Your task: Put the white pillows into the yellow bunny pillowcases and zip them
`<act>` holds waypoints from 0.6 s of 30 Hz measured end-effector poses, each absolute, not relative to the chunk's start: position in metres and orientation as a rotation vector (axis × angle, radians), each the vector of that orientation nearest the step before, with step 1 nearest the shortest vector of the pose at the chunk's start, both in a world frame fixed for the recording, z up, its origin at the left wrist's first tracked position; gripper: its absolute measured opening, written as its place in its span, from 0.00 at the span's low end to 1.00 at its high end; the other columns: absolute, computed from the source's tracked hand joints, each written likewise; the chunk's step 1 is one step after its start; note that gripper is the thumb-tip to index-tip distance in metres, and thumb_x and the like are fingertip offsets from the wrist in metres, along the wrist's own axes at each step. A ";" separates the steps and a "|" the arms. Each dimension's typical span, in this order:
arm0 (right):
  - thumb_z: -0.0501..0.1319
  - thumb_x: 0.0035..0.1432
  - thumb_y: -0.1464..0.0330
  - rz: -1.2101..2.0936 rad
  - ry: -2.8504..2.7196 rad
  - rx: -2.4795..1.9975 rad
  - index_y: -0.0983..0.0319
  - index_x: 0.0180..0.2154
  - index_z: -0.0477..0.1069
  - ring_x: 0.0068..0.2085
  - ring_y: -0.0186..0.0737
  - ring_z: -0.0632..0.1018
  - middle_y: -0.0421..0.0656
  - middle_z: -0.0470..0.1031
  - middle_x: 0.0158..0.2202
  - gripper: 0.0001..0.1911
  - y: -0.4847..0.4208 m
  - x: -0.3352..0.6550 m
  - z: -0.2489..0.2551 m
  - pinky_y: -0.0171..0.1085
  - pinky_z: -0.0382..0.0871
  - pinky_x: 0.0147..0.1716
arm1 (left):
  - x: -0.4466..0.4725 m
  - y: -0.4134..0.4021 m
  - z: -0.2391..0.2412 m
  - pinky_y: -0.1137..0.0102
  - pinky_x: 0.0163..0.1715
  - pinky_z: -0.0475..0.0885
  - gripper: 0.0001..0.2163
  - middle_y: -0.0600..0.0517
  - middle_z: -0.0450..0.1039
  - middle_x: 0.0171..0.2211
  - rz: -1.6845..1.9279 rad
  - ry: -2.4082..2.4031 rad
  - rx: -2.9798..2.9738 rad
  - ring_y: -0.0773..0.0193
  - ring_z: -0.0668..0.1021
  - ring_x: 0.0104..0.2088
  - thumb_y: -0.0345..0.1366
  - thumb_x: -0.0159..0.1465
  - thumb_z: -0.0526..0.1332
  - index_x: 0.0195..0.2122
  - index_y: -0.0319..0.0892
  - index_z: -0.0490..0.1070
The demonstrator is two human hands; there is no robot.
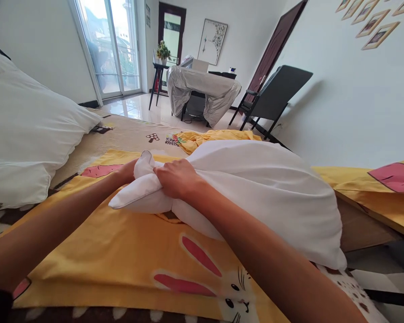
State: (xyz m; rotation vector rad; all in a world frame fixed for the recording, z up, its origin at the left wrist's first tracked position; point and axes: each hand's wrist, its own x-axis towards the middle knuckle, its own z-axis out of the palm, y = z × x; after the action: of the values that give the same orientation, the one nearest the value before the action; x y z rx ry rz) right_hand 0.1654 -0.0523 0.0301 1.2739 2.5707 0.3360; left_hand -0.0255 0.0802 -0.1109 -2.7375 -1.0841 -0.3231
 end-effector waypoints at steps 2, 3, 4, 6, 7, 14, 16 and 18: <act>0.54 0.57 0.71 0.319 2.575 1.270 0.60 0.48 0.70 0.41 0.49 0.79 0.50 0.79 0.37 0.16 -0.051 0.165 0.032 0.39 0.64 0.35 | -0.022 0.079 -0.101 0.58 0.50 0.67 0.11 0.48 0.71 0.42 -0.225 -1.092 -2.708 0.58 0.73 0.46 0.40 0.65 0.60 0.40 0.36 0.70; 0.55 0.56 0.71 0.307 2.577 1.267 0.60 0.47 0.70 0.41 0.49 0.79 0.50 0.79 0.38 0.16 -0.048 0.165 0.032 0.39 0.65 0.35 | -0.021 0.078 -0.094 0.57 0.52 0.66 0.10 0.47 0.71 0.43 -0.188 -1.097 -2.689 0.58 0.72 0.47 0.39 0.65 0.59 0.41 0.36 0.70; 0.55 0.56 0.70 0.292 2.577 1.262 0.60 0.47 0.70 0.42 0.50 0.79 0.50 0.79 0.38 0.16 -0.044 0.165 0.031 0.39 0.65 0.36 | -0.020 0.077 -0.087 0.56 0.53 0.64 0.09 0.47 0.70 0.44 -0.157 -1.101 -2.670 0.57 0.71 0.48 0.37 0.65 0.59 0.41 0.36 0.70; 0.57 0.56 0.70 0.252 2.561 1.254 0.60 0.48 0.71 0.43 0.50 0.78 0.50 0.79 0.40 0.17 -0.037 0.164 0.030 0.40 0.66 0.36 | -0.020 0.074 -0.073 0.55 0.55 0.61 0.07 0.44 0.70 0.45 -0.109 -1.102 -2.645 0.56 0.70 0.50 0.32 0.65 0.57 0.41 0.35 0.70; 0.57 0.55 0.69 0.233 2.548 1.255 0.60 0.48 0.71 0.44 0.51 0.78 0.50 0.78 0.41 0.17 -0.033 0.163 0.030 0.40 0.66 0.36 | -0.020 0.072 -0.066 0.56 0.55 0.61 0.07 0.43 0.70 0.45 -0.091 -1.102 -2.640 0.55 0.70 0.51 0.30 0.64 0.56 0.39 0.35 0.71; 0.56 0.57 0.72 0.185 2.545 1.199 0.63 0.46 0.73 0.45 0.49 0.79 0.51 0.79 0.42 0.15 -0.047 0.147 0.026 0.40 0.69 0.40 | -0.029 0.072 -0.039 0.67 0.42 0.67 0.13 0.46 0.72 0.42 -0.091 -1.209 -2.717 0.56 0.74 0.45 0.33 0.61 0.55 0.45 0.44 0.74; 0.55 0.58 0.73 0.191 2.566 1.175 0.64 0.44 0.74 0.46 0.48 0.79 0.51 0.79 0.42 0.14 -0.056 0.142 0.024 0.39 0.69 0.42 | -0.030 0.074 -0.037 0.70 0.38 0.67 0.18 0.48 0.73 0.41 -0.102 -1.222 -2.754 0.59 0.75 0.42 0.31 0.58 0.54 0.49 0.46 0.73; 0.55 0.58 0.74 0.190 2.572 1.170 0.64 0.43 0.74 0.46 0.48 0.78 0.52 0.79 0.42 0.13 -0.058 0.139 0.022 0.40 0.69 0.43 | -0.030 0.074 -0.033 0.72 0.35 0.67 0.22 0.48 0.73 0.40 -0.133 -1.216 -2.780 0.60 0.75 0.41 0.29 0.56 0.54 0.50 0.47 0.73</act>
State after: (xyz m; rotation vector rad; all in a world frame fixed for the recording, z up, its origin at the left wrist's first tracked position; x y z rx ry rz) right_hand 0.1387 -0.0579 0.0216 1.1704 2.5716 0.1895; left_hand -0.0298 0.0741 -0.0332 -2.7797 -1.2156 -0.1328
